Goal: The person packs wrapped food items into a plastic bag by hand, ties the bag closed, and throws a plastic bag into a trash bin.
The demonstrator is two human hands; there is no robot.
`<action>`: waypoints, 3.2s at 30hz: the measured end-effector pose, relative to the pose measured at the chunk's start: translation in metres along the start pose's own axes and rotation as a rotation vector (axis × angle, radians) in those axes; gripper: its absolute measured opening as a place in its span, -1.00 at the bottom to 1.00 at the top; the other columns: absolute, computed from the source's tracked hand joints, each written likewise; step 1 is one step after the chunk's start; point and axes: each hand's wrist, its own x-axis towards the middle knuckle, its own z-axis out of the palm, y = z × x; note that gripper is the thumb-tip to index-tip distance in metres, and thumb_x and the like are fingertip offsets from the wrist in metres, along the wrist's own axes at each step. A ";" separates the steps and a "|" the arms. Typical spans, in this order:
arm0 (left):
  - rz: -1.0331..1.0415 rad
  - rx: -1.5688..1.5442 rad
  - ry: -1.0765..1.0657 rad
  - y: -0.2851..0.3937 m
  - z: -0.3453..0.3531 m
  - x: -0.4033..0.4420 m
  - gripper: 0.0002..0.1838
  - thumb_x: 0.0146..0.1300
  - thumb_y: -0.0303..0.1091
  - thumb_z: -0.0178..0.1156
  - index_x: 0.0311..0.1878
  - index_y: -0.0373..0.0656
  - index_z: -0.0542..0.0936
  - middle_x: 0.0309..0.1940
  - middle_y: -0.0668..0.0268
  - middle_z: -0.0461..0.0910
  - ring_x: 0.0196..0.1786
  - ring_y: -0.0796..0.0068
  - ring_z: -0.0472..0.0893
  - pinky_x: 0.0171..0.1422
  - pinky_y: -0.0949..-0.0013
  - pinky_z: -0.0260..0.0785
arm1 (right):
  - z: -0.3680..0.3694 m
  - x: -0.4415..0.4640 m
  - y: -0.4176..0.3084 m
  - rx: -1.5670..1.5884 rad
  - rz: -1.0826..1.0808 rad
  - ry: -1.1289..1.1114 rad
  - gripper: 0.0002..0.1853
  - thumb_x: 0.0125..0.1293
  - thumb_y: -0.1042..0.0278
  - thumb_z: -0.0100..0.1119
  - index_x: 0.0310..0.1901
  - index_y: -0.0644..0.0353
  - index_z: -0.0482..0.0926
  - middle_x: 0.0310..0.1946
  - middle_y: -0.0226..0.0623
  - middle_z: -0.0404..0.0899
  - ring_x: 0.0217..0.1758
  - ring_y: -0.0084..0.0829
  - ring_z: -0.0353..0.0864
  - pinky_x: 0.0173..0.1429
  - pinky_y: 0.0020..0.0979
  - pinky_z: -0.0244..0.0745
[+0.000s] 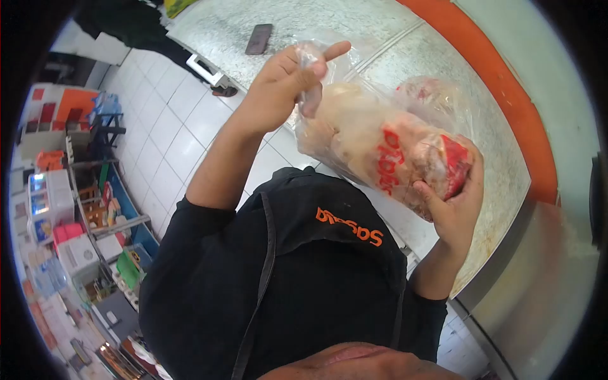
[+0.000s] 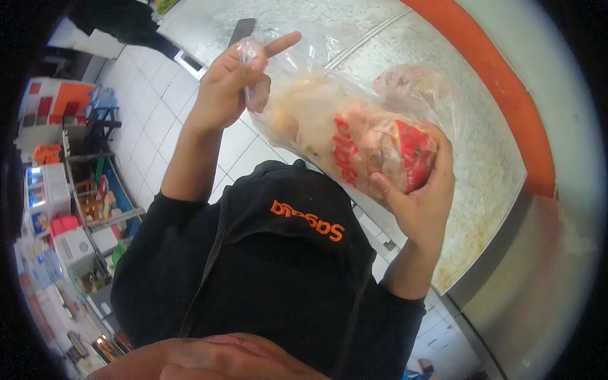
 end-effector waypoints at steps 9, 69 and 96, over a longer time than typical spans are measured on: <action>0.011 0.077 -0.284 0.010 0.011 0.005 -0.81 0.44 -0.25 0.06 -0.14 -0.20 0.47 0.37 -0.08 0.30 0.18 0.41 0.57 0.08 0.52 0.46 | 0.113 0.039 0.053 0.296 0.449 0.045 -0.25 0.08 0.21 0.45 0.19 0.40 0.25 0.03 -0.06 0.52 0.13 -0.28 0.53 0.22 -0.33 0.42; 0.085 1.128 0.616 0.034 0.081 -0.083 -0.73 0.26 -0.39 0.20 -0.01 -0.28 0.51 0.13 0.09 0.54 0.19 0.33 0.50 0.23 0.27 0.31 | -0.087 0.111 0.319 -0.233 -0.004 0.109 -0.63 0.40 0.13 -0.02 0.16 0.02 0.52 0.05 -0.27 0.58 0.19 -0.26 0.50 0.24 -0.29 0.39; 0.667 1.579 -0.849 -0.090 0.324 0.187 -0.71 0.13 -0.29 0.26 -0.05 -0.02 0.59 -0.20 0.38 0.61 -0.09 0.32 0.61 0.06 0.21 0.41 | -0.159 -0.022 0.164 1.078 0.229 0.219 -0.73 0.39 0.46 0.06 0.10 0.21 0.43 -0.04 -0.35 0.50 0.02 -0.51 0.52 0.13 -0.40 0.46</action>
